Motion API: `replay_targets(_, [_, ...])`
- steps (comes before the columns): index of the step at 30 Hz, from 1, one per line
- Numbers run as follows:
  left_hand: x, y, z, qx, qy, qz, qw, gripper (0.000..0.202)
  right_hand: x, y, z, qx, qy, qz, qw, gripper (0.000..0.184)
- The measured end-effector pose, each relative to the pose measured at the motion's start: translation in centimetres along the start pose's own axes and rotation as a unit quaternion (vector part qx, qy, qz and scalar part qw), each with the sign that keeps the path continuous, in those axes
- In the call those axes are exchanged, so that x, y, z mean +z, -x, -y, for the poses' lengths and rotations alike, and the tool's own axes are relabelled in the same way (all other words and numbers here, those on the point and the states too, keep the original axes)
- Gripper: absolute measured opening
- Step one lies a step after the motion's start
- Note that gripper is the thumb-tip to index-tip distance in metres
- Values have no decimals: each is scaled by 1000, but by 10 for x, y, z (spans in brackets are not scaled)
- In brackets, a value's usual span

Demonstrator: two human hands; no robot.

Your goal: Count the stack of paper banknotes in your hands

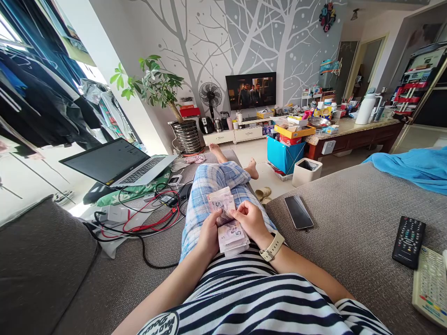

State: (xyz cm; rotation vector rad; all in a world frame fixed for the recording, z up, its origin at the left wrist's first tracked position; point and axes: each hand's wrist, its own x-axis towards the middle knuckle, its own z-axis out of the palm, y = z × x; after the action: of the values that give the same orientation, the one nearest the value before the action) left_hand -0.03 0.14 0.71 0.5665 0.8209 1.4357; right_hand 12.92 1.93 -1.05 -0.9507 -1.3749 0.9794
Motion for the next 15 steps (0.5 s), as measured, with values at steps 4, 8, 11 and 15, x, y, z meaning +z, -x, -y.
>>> replay_targets(4, [1,3,-1,4,-16,9,1000,30,1,-1,-3,0,14,-19,1000,33])
replay_targets(8, [0,4,-1,0,-30,12,999,31,0,-1,-1,-26,52,-13,998,31])
replay_targets(11, [0,4,-1,-1,-41,3,999,28,0,0,2,-42,85,-11,995,34])
replay_targets(15, [-1,3,0,2,-35,4,999,30,0,1,5,-50,100,-15,994,33])
